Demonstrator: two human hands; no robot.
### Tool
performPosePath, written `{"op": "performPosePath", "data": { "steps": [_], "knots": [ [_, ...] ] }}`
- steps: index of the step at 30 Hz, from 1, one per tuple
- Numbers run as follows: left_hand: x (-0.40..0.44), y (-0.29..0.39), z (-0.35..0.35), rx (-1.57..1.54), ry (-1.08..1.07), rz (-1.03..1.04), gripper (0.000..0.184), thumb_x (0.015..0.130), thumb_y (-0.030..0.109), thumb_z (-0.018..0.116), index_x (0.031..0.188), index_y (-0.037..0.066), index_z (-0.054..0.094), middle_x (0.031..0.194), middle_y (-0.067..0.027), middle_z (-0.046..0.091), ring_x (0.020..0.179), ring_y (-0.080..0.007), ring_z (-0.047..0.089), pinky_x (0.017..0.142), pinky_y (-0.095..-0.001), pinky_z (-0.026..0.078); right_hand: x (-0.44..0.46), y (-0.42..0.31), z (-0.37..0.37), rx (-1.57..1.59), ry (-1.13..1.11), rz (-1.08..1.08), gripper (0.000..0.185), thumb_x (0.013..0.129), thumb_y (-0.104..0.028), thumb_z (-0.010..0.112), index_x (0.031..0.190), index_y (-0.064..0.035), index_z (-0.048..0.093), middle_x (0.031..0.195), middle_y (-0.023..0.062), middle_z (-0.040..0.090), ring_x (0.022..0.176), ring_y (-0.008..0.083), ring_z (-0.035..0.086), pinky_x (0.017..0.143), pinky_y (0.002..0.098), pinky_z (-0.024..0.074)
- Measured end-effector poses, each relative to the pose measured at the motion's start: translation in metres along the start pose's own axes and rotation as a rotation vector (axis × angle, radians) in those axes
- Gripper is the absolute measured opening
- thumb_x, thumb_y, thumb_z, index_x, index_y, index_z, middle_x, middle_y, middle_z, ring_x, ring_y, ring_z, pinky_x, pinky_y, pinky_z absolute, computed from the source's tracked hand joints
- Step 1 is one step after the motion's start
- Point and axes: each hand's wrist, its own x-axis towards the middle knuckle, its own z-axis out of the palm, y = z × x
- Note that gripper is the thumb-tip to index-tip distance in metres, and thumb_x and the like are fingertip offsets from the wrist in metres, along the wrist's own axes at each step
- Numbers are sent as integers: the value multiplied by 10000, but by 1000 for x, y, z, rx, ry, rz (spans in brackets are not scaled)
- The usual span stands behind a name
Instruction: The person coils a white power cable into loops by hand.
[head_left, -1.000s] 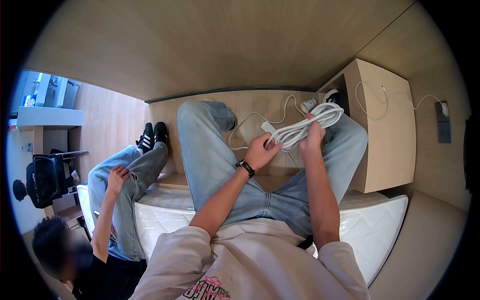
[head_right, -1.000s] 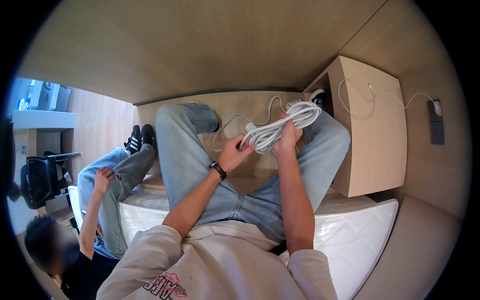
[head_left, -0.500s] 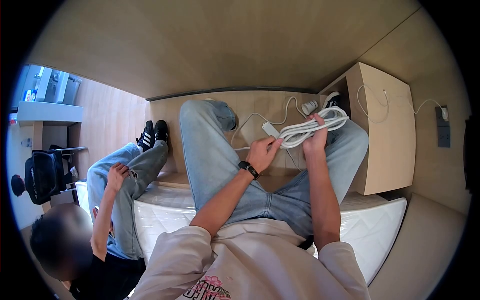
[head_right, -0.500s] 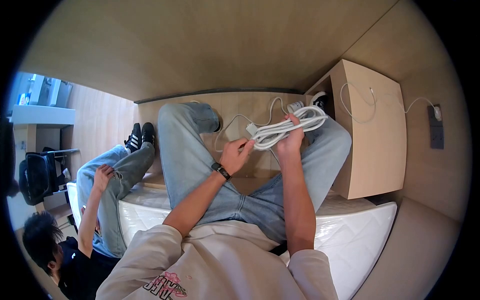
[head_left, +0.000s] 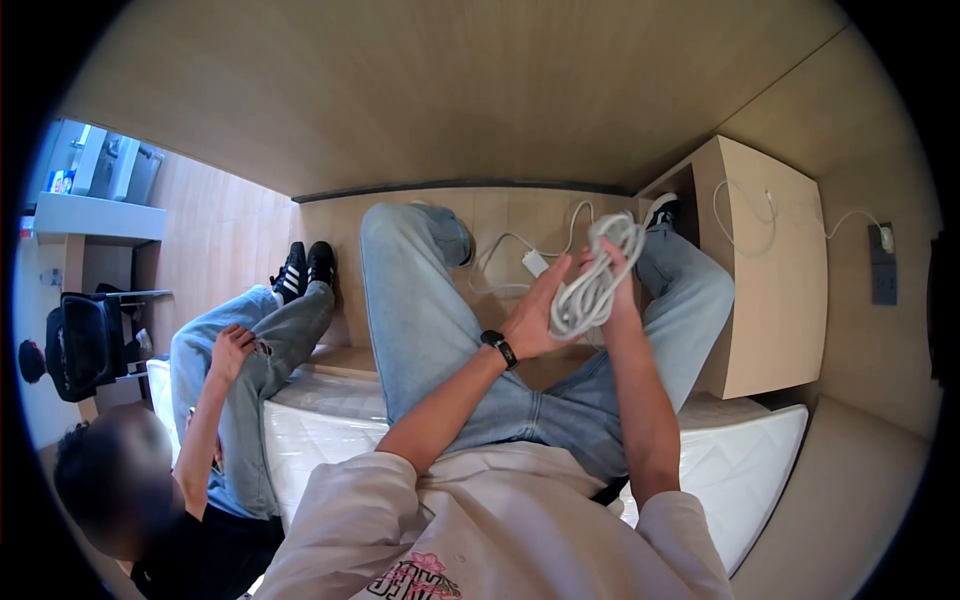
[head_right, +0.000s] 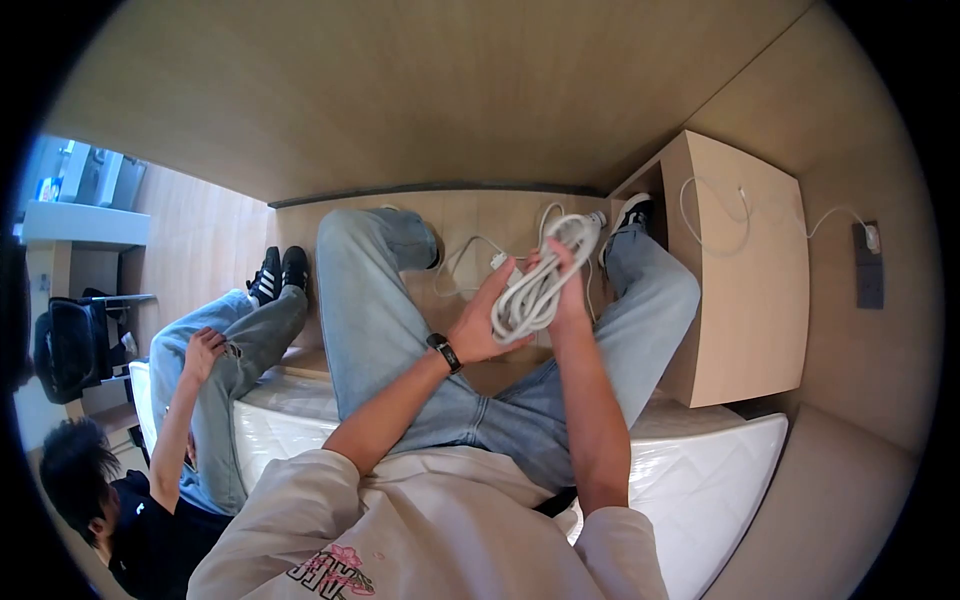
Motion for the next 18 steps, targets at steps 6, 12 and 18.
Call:
{"op": "performPosePath", "data": {
  "steps": [6, 12, 18],
  "knots": [
    [-3, 6, -9, 321, 115, 254, 914, 629, 258, 775, 1400, 112, 305, 1481, -181, 218, 1348, -432, 221, 1085, -534, 242, 6, 39, -3, -315, -191, 200, 348, 884, -385, 538, 1062, -99, 624, 903, 71, 659, 771, 191, 643, 668, 308, 539],
    [-6, -4, -13, 539, 45, 311, 692, 621, 242, 757, 1235, 91, 476, 1474, -151, 271, 1359, -435, 201, 1050, -637, 178, -1, 37, 3, -523, -203, 257, 443, 923, -427, 483, 1217, -105, 555, 1046, 60, 639, 884, 181, 639, 719, 308, 543],
    [-6, 6, -14, 466, 48, 297, 513, 666, 230, 734, 1091, 80, 490, 1443, -163, 343, 1350, -430, 250, 1050, -633, 164, 18, 42, -15, -588, -259, 282, 467, 971, -417, 417, 1300, -88, 466, 1154, 66, 586, 948, 160, 611, 762, 280, 527]
  ]
}}
